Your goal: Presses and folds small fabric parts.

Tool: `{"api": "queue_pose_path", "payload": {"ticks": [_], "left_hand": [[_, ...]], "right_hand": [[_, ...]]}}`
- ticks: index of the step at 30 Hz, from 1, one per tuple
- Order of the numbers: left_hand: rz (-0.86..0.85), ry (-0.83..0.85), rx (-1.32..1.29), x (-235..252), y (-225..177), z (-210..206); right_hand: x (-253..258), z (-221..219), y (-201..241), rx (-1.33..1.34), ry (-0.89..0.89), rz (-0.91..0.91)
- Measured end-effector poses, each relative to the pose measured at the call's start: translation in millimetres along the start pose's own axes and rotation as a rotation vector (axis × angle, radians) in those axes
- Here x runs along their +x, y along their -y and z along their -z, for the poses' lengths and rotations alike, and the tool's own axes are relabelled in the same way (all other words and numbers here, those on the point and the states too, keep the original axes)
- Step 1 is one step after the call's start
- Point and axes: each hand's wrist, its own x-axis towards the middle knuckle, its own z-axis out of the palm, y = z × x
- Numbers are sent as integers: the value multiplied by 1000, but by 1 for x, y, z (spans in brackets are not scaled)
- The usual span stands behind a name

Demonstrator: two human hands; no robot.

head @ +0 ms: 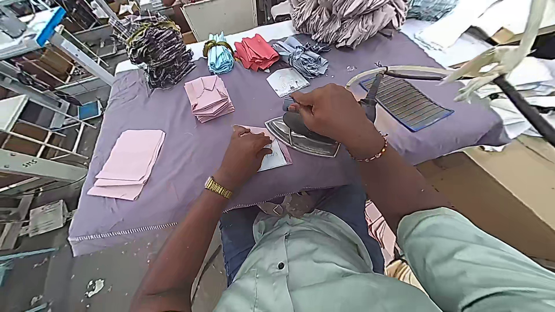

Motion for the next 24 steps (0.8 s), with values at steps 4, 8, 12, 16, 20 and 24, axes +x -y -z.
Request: {"api": "queue_pose_path", "payload": {"ticks": [4, 8, 12, 16, 20, 24], "left_hand": [[18, -96, -57, -5, -2, -2], [97, -222, -222, -1, 12, 25], [154, -293, -242, 2, 25, 45], [141, -293, -240, 17, 33, 41], [123, -185, -247, 13, 21, 39], [187, -132, -207, -3, 9, 32]], "right_hand": [[18, -7, 1, 22, 49, 78], [20, -3, -4, 73, 85, 79], [19, -2, -5, 69, 116, 52], [17, -2, -5, 51, 101, 47], [15, 0, -11, 64, 101, 67], [10, 2, -14, 77, 89, 47]]}}
